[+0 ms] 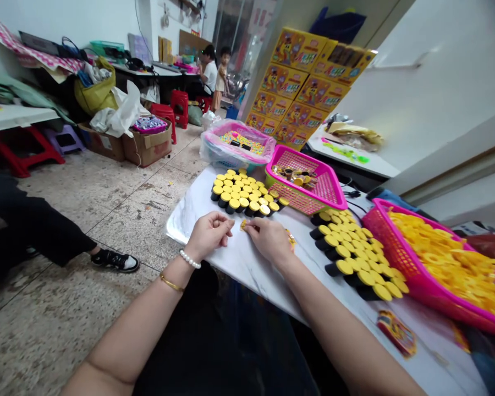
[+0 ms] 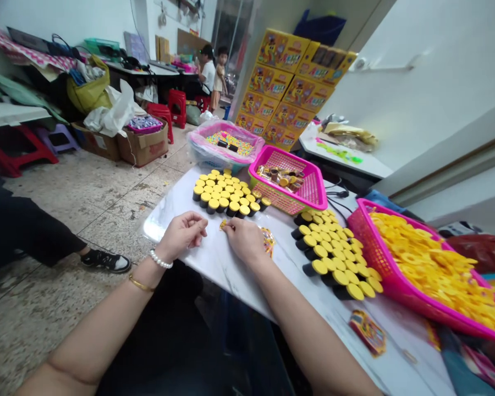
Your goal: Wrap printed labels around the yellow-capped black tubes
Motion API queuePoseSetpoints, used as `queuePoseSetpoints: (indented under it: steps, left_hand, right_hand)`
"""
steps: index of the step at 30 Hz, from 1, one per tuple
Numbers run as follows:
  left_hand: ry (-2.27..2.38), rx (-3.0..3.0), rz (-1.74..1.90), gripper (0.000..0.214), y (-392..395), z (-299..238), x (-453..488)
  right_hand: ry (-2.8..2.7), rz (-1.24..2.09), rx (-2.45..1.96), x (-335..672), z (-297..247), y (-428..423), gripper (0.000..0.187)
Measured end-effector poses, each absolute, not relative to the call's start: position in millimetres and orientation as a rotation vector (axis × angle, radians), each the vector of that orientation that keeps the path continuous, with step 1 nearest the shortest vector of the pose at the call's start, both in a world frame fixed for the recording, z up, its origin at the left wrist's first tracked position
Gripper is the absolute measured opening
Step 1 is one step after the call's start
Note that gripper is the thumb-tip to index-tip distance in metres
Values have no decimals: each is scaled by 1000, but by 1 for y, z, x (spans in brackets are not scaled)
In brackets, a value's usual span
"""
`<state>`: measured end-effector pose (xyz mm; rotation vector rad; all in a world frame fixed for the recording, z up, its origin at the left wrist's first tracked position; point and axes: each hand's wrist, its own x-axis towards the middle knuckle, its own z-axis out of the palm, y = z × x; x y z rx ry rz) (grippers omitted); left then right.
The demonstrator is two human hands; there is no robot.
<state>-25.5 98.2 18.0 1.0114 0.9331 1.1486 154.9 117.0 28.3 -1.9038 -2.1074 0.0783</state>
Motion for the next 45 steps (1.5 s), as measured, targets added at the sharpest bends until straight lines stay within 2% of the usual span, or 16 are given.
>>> queuePoseSetpoints:
  steps: [2, 8, 11, 17, 21, 24, 27, 31, 38, 45]
  left_hand:
    - [963, 992, 1156, 37, 98, 18, -25]
    - [961, 1164, 1192, 37, 96, 21, -27]
    - [926, 1168, 1133, 32, 96, 23, -27]
    - [1025, 1100, 1119, 35, 96, 25, -21]
    - [1066, 1003, 1231, 36, 89, 27, -15]
    - [1032, 865, 1338, 39, 78, 28, -13]
    - [1037, 755, 1402, 42, 63, 28, -9]
    - [1100, 836, 1319, 46, 54, 29, 3]
    - [1172, 881, 1313, 37, 65, 33, -5]
    - [1126, 944, 1352, 27, 62, 29, -3]
  right_hand:
    - [-1970, 259, -1784, 158, 26, 116, 18]
    - [-1342, 1440, -1252, 149, 39, 110, 45]
    - [-1236, 1681, -1205, 146, 42, 107, 48]
    - [-1314, 1469, -1361, 150, 44, 106, 52]
    - [-1448, 1382, -1346, 148, 45, 103, 37]
    - [-1343, 1430, -1287, 145, 41, 103, 29]
    - [-1137, 1462, -1184, 142, 34, 103, 30]
    - [-1039, 1450, -1051, 138, 30, 101, 31]
    - [-1011, 1535, -1062, 141, 34, 101, 35]
    - [-1041, 1513, -994, 137, 31, 98, 28]
